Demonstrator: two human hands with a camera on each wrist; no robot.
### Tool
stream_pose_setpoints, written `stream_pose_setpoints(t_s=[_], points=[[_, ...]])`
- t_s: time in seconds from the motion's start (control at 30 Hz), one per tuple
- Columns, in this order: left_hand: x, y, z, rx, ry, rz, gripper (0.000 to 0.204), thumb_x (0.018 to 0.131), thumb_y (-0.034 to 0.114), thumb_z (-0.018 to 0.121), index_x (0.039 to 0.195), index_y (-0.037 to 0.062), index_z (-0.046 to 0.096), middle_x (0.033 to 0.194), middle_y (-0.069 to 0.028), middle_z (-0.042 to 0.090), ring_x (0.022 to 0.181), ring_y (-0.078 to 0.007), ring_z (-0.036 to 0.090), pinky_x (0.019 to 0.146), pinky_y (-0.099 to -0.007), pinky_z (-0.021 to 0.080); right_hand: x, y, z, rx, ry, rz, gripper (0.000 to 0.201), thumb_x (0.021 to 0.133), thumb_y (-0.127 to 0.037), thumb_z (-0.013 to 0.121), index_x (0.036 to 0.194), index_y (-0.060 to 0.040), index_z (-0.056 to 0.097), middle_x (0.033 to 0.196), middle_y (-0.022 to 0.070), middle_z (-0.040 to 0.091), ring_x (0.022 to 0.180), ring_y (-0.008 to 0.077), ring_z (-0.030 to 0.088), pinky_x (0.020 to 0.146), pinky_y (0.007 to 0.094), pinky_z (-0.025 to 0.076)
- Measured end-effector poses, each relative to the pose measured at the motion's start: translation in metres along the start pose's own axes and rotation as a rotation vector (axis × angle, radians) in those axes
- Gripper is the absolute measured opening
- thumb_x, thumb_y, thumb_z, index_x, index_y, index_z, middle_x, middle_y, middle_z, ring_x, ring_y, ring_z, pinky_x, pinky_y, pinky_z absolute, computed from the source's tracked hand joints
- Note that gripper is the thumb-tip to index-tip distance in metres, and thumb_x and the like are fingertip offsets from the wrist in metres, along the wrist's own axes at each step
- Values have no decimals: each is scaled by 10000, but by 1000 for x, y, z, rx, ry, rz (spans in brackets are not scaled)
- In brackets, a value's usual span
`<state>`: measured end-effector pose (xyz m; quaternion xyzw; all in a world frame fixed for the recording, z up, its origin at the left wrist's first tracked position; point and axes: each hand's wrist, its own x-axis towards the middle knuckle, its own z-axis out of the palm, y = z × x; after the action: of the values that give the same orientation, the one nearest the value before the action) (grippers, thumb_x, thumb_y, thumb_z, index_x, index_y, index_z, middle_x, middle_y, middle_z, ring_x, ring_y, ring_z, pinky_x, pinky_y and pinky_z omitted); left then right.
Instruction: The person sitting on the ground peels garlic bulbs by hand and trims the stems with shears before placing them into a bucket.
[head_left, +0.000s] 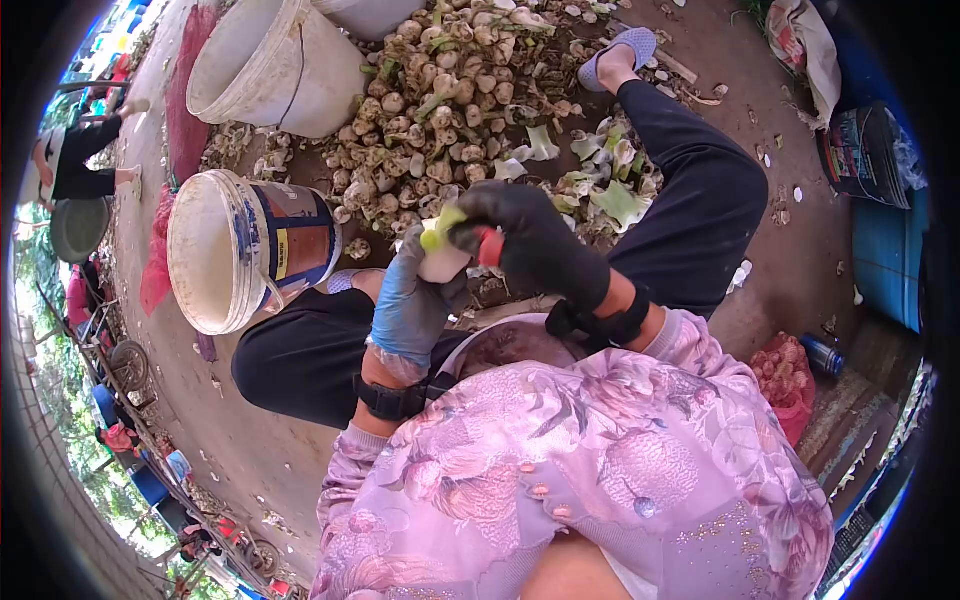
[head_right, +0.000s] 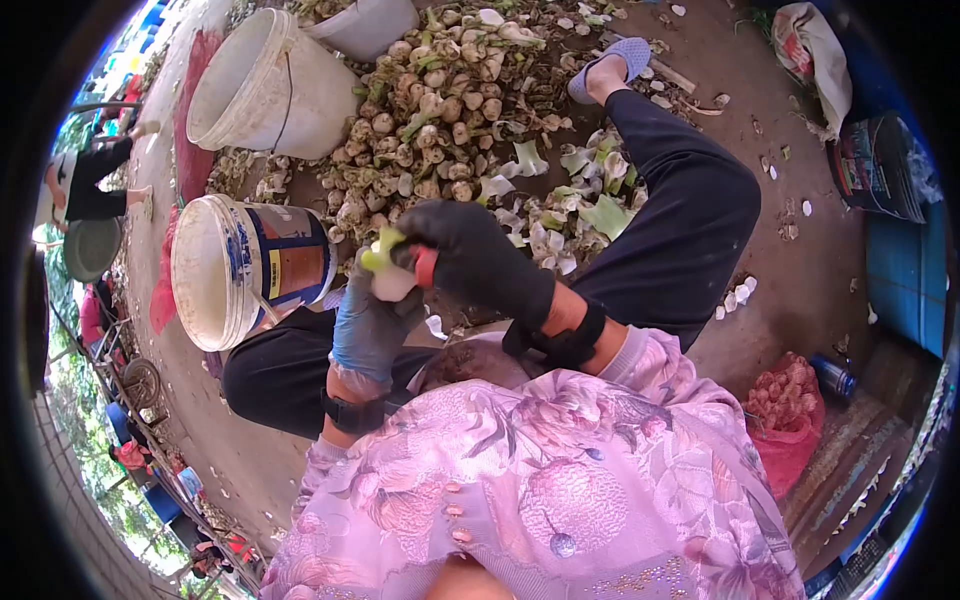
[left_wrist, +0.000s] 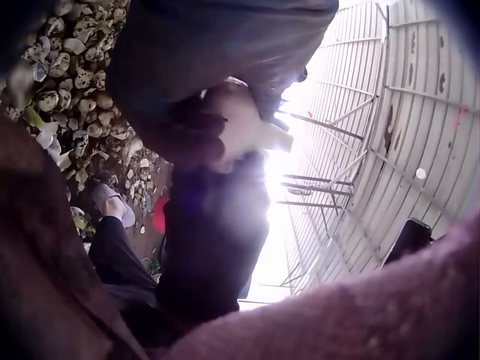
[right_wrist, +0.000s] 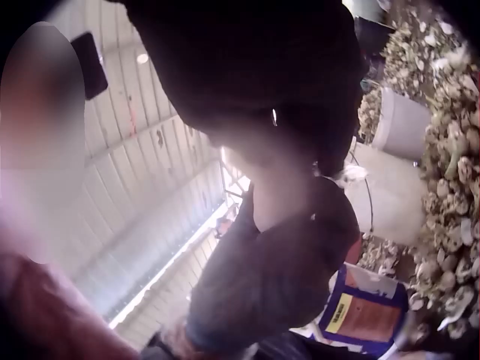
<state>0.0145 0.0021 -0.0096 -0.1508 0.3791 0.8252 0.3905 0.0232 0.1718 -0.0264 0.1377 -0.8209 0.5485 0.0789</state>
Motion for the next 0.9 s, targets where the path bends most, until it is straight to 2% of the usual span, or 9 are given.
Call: stream_pose_setpoints(t_s=[0.1, 0.2, 0.27, 0.3, 0.37, 0.47, 0.7, 0.83, 0.9], points=[[-6, 7, 13, -59, -115, -113, 418, 816, 375, 557, 1090, 73, 470, 786, -48, 564, 498, -87, 403, 424, -223, 311, 0, 23, -4, 971, 329, 502, 154, 743, -58, 570, 893, -21, 578, 775, 52, 601, 682, 117, 559, 593, 290, 448], [3, 6, 5, 133, -163, -12, 341, 822, 245, 554, 1095, 54, 477, 742, -28, 539, 516, -89, 422, 417, -217, 311, -6, 57, -13, 303, 258, 383, 130, 776, -73, 564, 894, -22, 584, 777, 36, 596, 674, 123, 565, 615, 274, 476], [5, 6, -1, 163, -143, -17, 375, 835, 271, 520, 1131, 51, 454, 768, -36, 546, 545, -91, 441, 450, -220, 341, -6, 52, -24, -567, 24, 344, 145, 815, -90, 544, 935, -16, 578, 805, 27, 597, 700, 121, 580, 631, 262, 488], [6, 5, -3, 189, -116, -20, 411, 847, 297, 486, 1168, 47, 432, 794, -43, 553, 574, -93, 460, 483, -223, 370, -8, 51, -23, -571, 27, 347, 145, 815, -90, 544, 935, -16, 578, 805, 27, 597, 700, 121, 580, 631, 262, 488], [18, -6, -7, 329, 24, 14, 453, 850, 375, 474, 1176, 63, 439, 943, -51, 567, 744, -160, 547, 651, -333, 464, -14, 45, -14, 1084, 53, 589, 174, 834, -100, 528, 975, -5, 567, 845, 42, 603, 759, 123, 590, 647, 256, 485], [37, -13, -16, -18, -57, -145, 549, 827, 521, 440, 1205, 123, 432, 1157, -32, 500, 1009, -217, 509, 888, -530, 361, -1, 28, -7, 1049, -34, 535, 199, 838, -82, 517, 1013, 6, 550, 892, 47, 602, 805, 127, 587, 705, 257, 485], [58, -14, -44, -350, -155, -146, 505, 848, 466, 439, 1174, 80, 458, 1090, -54, 545, 1002, -198, 521, 989, -468, 305, -6, 30, 3, 987, -286, 482, 192, 833, -84, 533, 1003, 0, 561, 893, 25, 590, 791, 80, 545, 714, 231, 447], [70, -15, -49, -406, 54, -205, 346, 843, 305, 533, 1058, 35, 505, 963, -117, 574, 868, -231, 568, 765, -372, 486, -5, 18, -3, 914, -433, 634, 185, 820, -122, 563, 967, -10, 567, 841, -4, 568, 738, 54, 507, 641, 211, 420], [74, -8, -62, -316, 38, -105, 282, 837, 220, 534, 1042, 28, 517, 957, -121, 578, 844, -230, 583, 720, -367, 512, -7, 12, -24, 1118, -450, 400, 164, 816, -132, 566, 930, -14, 563, 825, -6, 560, 737, 43, 501, 633, 204, 416]])
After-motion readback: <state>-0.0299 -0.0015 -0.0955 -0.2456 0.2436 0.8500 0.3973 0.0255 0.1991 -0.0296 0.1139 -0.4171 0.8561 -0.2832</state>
